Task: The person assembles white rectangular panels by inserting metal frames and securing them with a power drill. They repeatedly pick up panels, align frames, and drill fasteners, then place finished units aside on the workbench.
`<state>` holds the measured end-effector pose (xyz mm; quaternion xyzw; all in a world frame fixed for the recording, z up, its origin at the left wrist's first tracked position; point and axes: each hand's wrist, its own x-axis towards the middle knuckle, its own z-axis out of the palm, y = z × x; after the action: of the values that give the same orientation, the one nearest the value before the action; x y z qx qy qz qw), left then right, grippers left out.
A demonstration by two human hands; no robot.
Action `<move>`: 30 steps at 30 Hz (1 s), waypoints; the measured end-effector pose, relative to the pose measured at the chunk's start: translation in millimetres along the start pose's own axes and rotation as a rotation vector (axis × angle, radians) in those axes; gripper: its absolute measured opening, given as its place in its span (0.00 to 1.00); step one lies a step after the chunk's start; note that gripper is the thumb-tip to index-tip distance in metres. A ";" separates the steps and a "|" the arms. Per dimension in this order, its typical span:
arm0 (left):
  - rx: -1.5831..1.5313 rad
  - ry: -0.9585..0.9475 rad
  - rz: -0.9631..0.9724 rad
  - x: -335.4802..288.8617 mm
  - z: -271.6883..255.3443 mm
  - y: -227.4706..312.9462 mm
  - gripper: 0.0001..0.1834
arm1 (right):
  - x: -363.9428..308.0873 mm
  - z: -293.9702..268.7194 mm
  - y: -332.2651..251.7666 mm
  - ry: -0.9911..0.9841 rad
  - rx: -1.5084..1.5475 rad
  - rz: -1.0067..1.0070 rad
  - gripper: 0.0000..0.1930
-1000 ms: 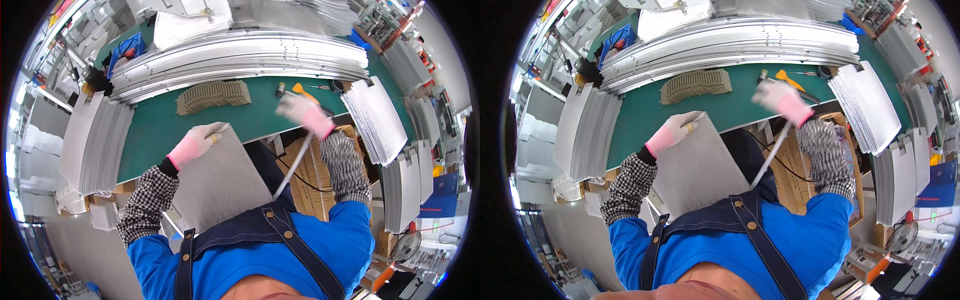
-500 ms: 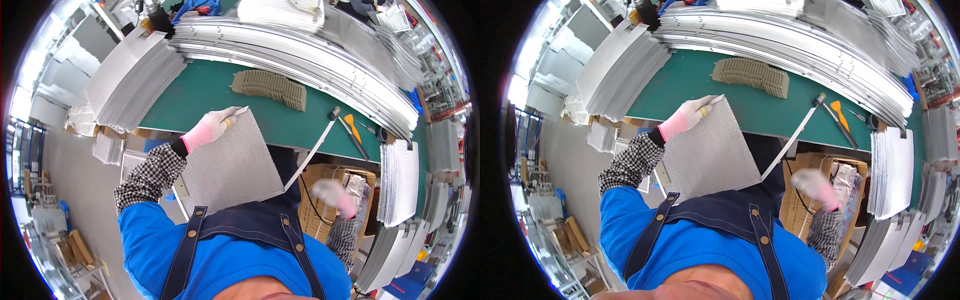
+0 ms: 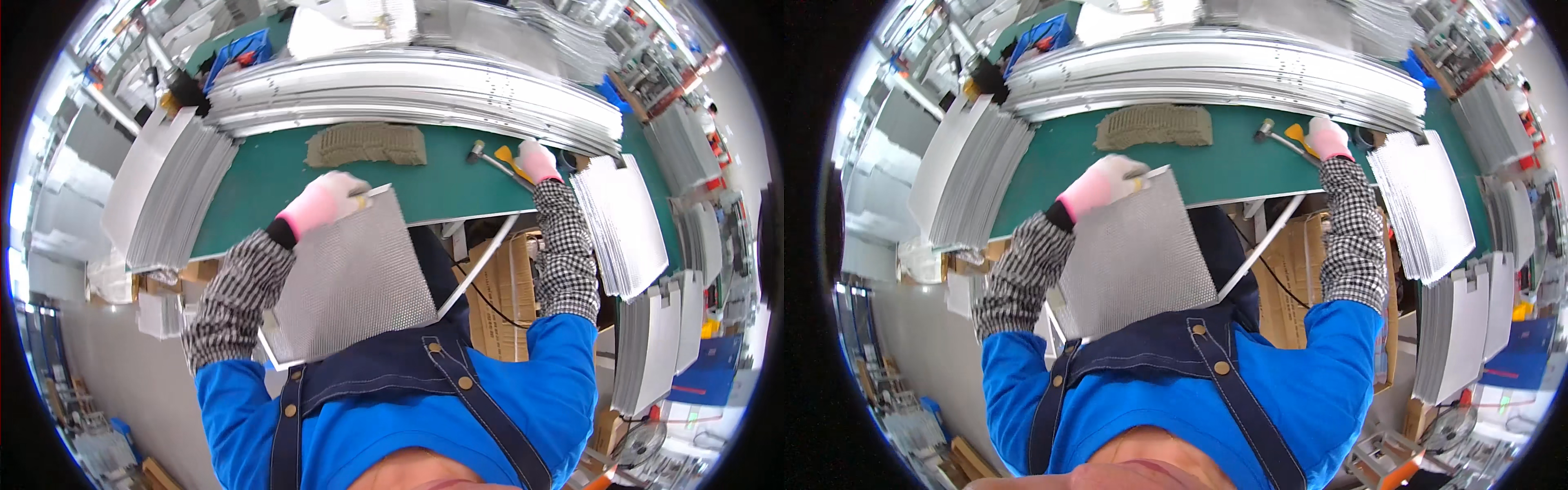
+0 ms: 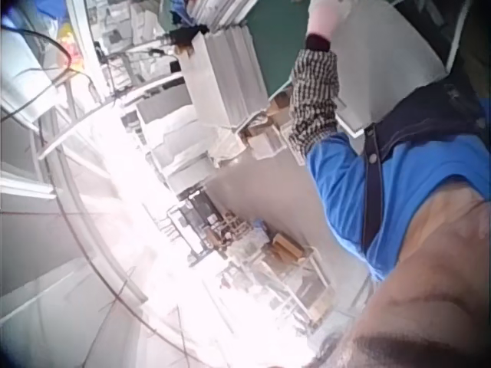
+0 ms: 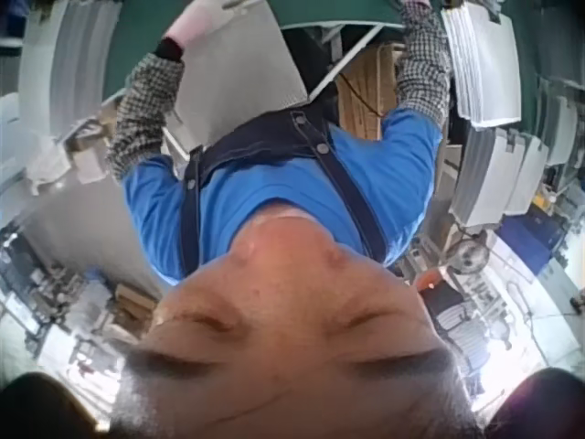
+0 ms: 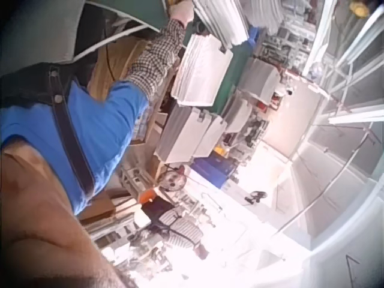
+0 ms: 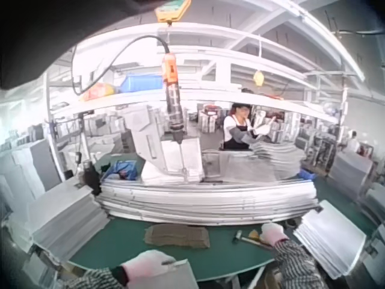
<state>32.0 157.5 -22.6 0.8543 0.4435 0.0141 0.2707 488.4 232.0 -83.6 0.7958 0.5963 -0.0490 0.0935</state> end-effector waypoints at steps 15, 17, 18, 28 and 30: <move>-0.123 -0.449 -0.056 76.4 20.5 -42.3 0.33 | -4.4 -6.3 -2.1 -0.013 -0.172 -0.104 0.22; -0.128 -0.479 -0.020 82.8 21.2 -41.5 0.33 | -11.8 -3.2 5.4 0.106 0.025 -0.052 0.24; -0.135 -0.492 -0.002 86.3 21.4 -42.3 0.33 | -17.4 -2.5 8.4 0.165 0.121 -0.030 0.25; -0.181 -0.538 -0.057 93.3 32.8 -52.0 0.30 | -215.2 11.7 -298.2 0.227 0.256 -1.478 0.13; -0.233 -0.513 -0.088 87.7 35.6 -55.6 0.31 | -230.8 35.9 -353.0 0.185 0.608 -1.533 0.16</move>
<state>52.9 234.2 -98.3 0.7730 0.3927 -0.1633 0.4706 85.8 103.3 -106.8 0.1601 0.9393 -0.1925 -0.2344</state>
